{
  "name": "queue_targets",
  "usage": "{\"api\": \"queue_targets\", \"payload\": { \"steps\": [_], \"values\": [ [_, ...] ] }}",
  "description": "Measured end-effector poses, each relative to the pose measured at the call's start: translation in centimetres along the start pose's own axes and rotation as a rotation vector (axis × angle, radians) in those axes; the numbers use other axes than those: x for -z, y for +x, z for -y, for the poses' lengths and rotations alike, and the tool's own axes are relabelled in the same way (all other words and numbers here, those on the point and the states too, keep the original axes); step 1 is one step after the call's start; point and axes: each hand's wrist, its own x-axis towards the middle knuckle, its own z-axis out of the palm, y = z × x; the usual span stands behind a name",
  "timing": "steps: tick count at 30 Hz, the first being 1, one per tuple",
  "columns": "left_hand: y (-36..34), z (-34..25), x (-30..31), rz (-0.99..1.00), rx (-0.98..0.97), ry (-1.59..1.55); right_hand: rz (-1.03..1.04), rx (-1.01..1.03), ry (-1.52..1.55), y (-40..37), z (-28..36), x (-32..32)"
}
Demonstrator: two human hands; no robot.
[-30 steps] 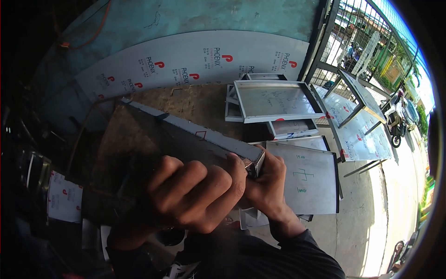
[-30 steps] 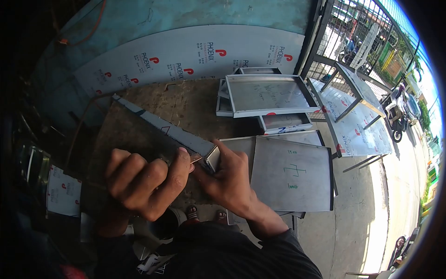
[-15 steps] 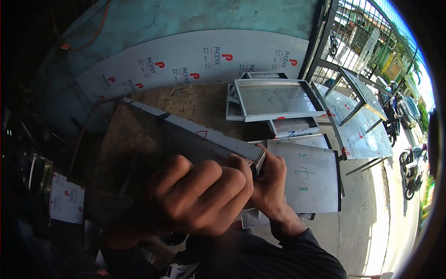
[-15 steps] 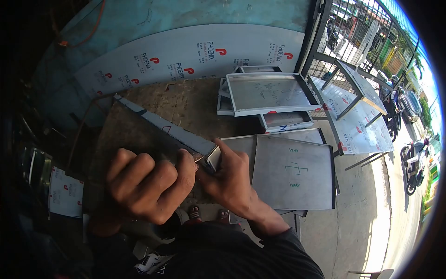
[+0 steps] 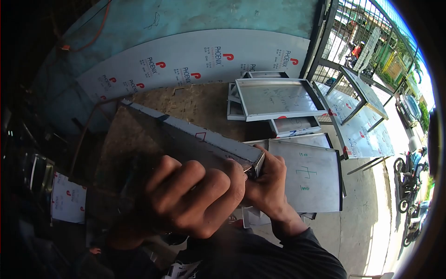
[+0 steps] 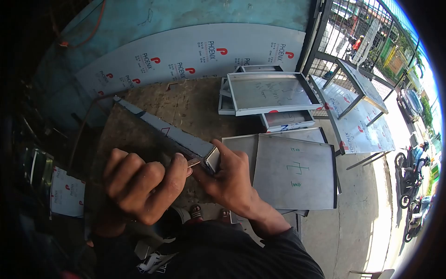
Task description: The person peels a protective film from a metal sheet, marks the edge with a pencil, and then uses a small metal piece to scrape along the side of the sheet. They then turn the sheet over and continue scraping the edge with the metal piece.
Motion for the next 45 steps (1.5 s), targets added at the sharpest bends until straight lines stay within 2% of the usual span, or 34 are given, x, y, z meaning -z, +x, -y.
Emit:
{"api": "queue_targets", "payload": {
  "steps": [25,30,31,33,34,36,45],
  "values": [
    [0.8,-0.1,-0.5,-0.007,-0.064,0.063,-0.043,-0.077,-0.031,0.0,0.0,0.1],
    [1.4,0.0,-0.5,0.021,-0.062,0.057,-0.047,-0.031,-0.196,-0.4,-0.5,0.1],
    [1.5,0.0,-0.4,0.048,-0.041,0.042,-0.045,-0.03,-0.195,-0.3,-0.3,0.1],
    [1.1,0.0,-1.0,0.025,0.008,0.023,-0.024,0.118,-0.127,-0.1,0.1,0.2],
    [0.8,0.1,-1.2,0.003,0.053,0.002,-0.023,0.119,-0.124,-0.1,0.0,0.2],
    [0.8,0.0,-0.4,0.004,0.048,0.021,-0.027,-0.005,0.013,0.1,-0.2,0.1],
    [0.6,-0.5,-0.1,0.038,0.015,0.011,0.0,0.006,-0.014,-0.1,-0.5,0.2]
  ]
}}
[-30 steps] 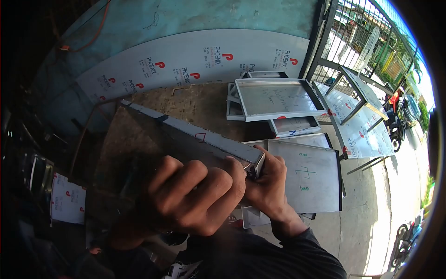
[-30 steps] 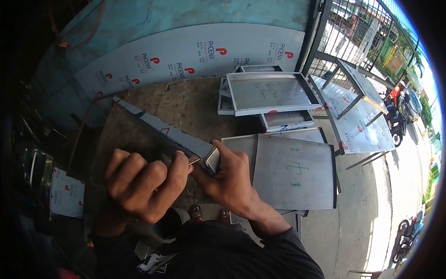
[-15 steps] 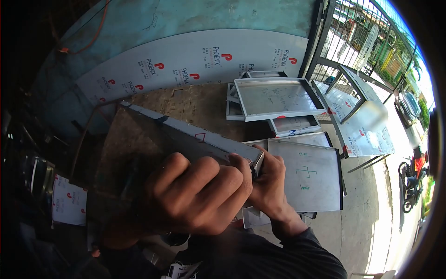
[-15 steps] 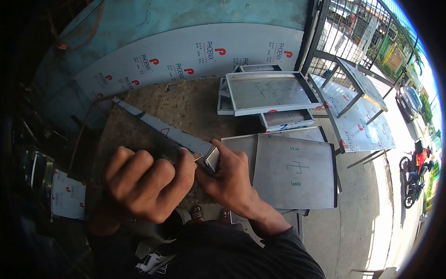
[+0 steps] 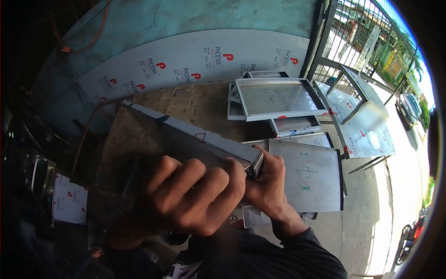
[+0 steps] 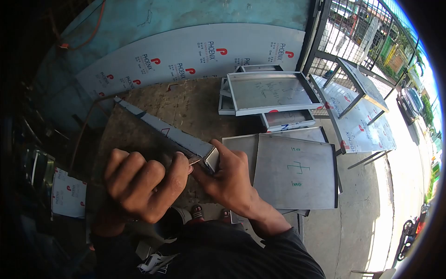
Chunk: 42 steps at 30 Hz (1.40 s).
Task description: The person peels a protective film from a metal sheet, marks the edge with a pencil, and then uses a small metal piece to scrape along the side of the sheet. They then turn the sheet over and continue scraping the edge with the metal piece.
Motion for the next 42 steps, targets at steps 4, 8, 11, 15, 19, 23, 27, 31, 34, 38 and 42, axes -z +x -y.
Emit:
{"api": "queue_targets", "payload": {
  "steps": [4,8,11,15,19,23,27,31,34,38,42],
  "values": [
    [-0.1,0.0,-0.3,-0.023,0.001,-0.005,0.007,-0.022,0.027,0.1,0.2,0.0],
    [-0.2,-0.1,-0.3,-0.032,-0.001,0.025,-0.008,-0.061,0.003,-0.1,0.4,0.1],
    [-0.1,0.1,-0.4,-0.027,-0.003,0.018,-0.008,-0.112,0.007,-0.1,0.6,0.1],
    [0.0,0.1,-0.2,-0.024,-0.023,0.018,-0.029,-0.096,-0.003,-0.2,0.5,-0.1],
    [0.2,0.0,-0.4,-0.042,-0.069,0.055,0.014,-0.137,-0.017,-0.3,0.5,0.2],
    [0.6,0.0,-0.5,-0.042,-0.056,0.02,-0.027,-0.01,-0.118,-0.6,-0.2,0.0],
    [0.5,0.1,-0.6,-0.016,-0.003,-0.029,-0.013,-0.015,-0.068,-0.3,0.7,0.2],
    [0.2,0.5,-0.1,-0.011,0.041,-0.011,-0.02,-0.009,0.03,-0.4,0.7,-0.1],
    [0.2,0.1,0.0,-0.022,0.016,-0.027,-0.014,-0.001,0.011,-0.5,0.6,0.0],
    [0.1,-0.1,0.1,-0.035,-0.005,-0.008,0.0,0.007,-0.082,-0.7,0.7,-0.1],
    [-0.1,0.1,0.4,-0.071,-0.025,0.043,-0.042,-0.095,-0.013,-0.6,0.7,-0.4]
  ]
}}
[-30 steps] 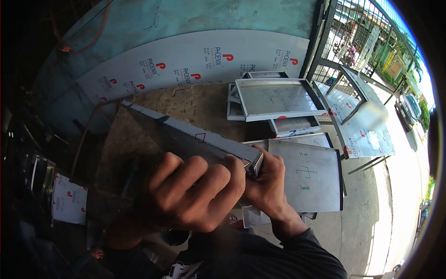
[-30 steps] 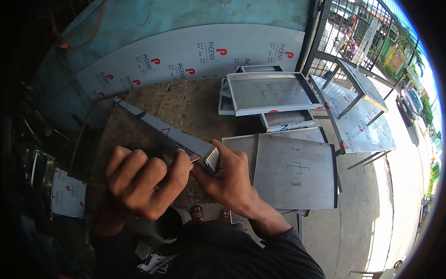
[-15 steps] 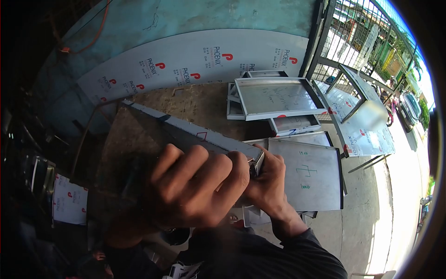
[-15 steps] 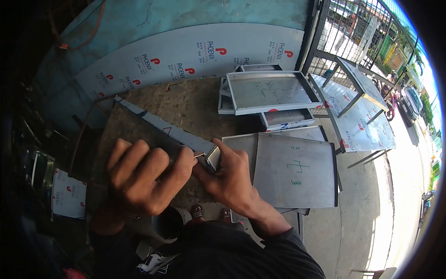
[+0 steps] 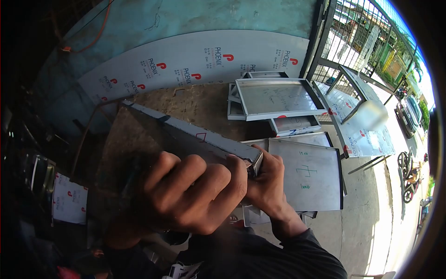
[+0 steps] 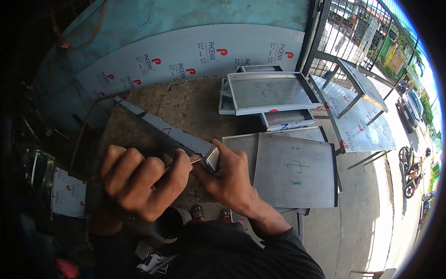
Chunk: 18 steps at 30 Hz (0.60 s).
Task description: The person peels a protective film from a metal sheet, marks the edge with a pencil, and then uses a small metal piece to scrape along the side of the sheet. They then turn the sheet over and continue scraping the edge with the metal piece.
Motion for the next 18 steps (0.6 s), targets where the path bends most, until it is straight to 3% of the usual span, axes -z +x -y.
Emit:
{"api": "queue_targets", "payload": {
  "steps": [18],
  "values": [
    [0.5,-0.3,-0.9,0.009,-0.032,-0.018,0.026,0.071,-0.039,-0.2,-0.6,0.4]
  ]
}}
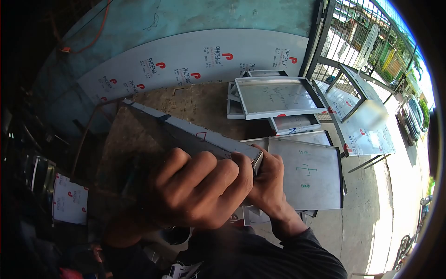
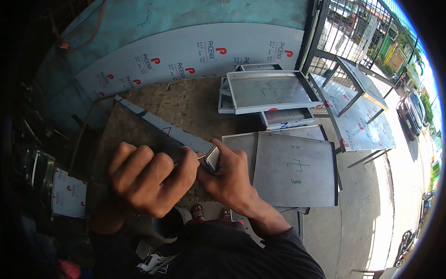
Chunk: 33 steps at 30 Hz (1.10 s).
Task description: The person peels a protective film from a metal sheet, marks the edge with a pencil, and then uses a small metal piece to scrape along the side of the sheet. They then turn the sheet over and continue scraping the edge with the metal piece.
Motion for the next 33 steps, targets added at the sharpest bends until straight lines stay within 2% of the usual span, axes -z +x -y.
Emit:
{"api": "queue_targets", "payload": {
  "steps": [11,13,14,16,20,21,23,26,30,32,33],
  "values": [
    [0.1,1.6,-0.4,0.021,0.201,-0.22,0.045,-0.004,0.071,0.4,0.6,0.2],
    [0.0,2.0,-0.7,-0.084,0.38,-0.485,0.065,-0.003,0.042,0.1,0.2,0.2],
    [0.1,1.8,-0.3,-0.036,0.49,-0.61,0.065,-0.006,0.043,0.2,0.4,0.2],
    [0.2,1.9,-0.4,-0.005,0.451,-0.624,0.028,-0.02,0.129,0.6,0.9,0.1],
    [0.6,2.0,-0.7,0.052,0.296,-0.612,0.008,0.035,0.055,0.4,0.6,0.0],
    [0.7,2.0,-0.6,0.053,0.297,-0.612,0.024,0.01,0.061,0.5,0.4,0.0],
    [1.1,1.8,-0.4,0.196,0.245,-0.54,0.039,-0.011,0.067,0.5,0.4,0.2],
    [1.4,1.8,-0.2,0.21,0.218,-0.494,0.082,-0.019,0.014,0.5,0.6,0.5],
    [1.6,2.6,-0.5,0.163,0.257,-0.543,0.051,-0.024,0.068,0.5,0.5,0.2],
    [1.3,3.4,-1.1,0.02,0.296,-0.554,0.016,0.006,0.102,0.4,0.4,0.0],
    [1.2,3.4,-1.1,0.02,0.295,-0.552,0.023,0.008,0.107,0.5,0.4,0.1]
  ]
}}
